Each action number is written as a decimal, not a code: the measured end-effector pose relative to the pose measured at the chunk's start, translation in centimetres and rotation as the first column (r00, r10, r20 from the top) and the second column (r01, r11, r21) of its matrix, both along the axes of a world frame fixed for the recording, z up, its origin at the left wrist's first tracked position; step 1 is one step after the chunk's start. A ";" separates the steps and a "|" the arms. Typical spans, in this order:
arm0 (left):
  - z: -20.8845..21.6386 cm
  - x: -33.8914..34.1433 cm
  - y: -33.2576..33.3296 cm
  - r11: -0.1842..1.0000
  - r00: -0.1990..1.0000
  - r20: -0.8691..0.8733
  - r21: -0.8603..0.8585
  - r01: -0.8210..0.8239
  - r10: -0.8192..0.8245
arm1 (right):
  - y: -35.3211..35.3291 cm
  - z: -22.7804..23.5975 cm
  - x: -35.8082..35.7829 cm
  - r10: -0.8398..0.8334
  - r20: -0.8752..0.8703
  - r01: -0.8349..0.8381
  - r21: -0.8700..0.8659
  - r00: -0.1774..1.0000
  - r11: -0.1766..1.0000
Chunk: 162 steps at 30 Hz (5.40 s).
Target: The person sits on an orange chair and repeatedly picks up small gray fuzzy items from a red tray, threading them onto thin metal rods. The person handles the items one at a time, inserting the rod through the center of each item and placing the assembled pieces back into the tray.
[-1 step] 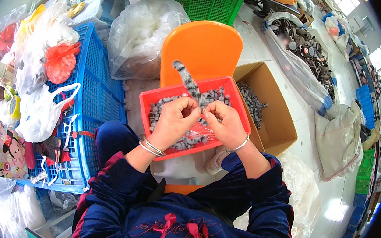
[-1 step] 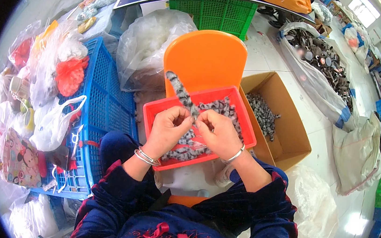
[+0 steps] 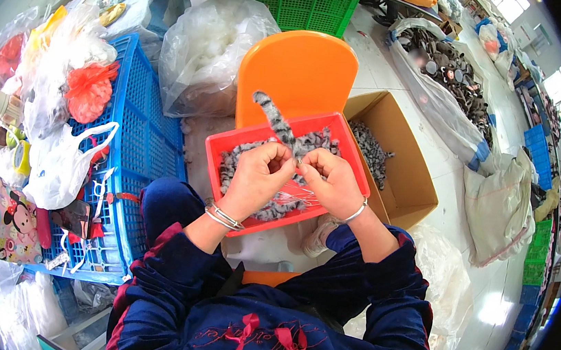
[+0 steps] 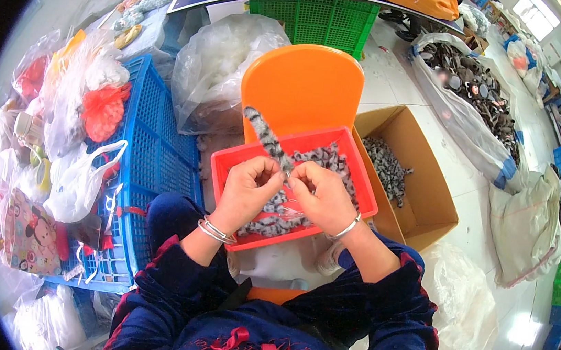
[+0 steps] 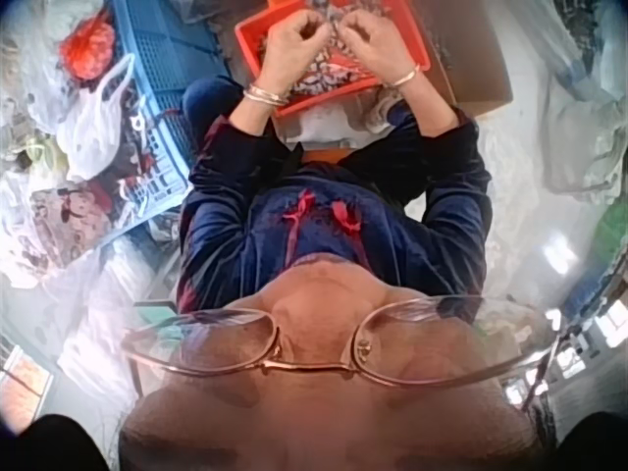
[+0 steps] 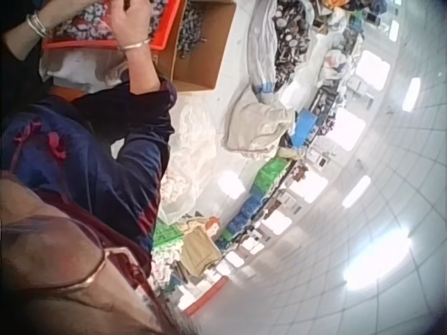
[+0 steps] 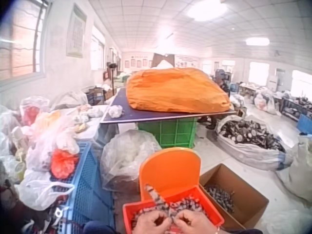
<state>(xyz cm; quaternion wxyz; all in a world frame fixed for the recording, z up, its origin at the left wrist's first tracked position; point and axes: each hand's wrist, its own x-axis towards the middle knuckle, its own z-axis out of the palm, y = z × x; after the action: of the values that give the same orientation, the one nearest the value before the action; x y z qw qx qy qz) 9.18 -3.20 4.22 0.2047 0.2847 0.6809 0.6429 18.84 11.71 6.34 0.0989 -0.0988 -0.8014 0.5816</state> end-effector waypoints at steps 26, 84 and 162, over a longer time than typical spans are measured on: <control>-0.4 -0.8 0.0 0.979 0.878 0.459 0.195 0.053 -0.139 | 1.0 -0.8 -0.1 0.112 0.048 -0.111 -0.013 0.993 0.994; 2.5 -3.7 -3.6 0.961 0.957 0.199 -0.140 0.239 -0.209 | 5.4 0.0 1.6 0.125 0.222 -0.048 -0.321 0.967 0.946; -13.9 -6.1 5.6 0.737 0.615 -0.470 -0.611 0.290 -0.633 | 9.2 -9.1 -0.1 0.100 0.593 -0.394 0.389 0.799 0.833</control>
<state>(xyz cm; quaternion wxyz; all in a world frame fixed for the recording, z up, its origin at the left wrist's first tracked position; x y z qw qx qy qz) 3.11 2.37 -9.72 0.1816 0.6012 0.7421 0.2345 18.72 20.87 -2.76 -0.1930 -0.1234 -0.9223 0.3114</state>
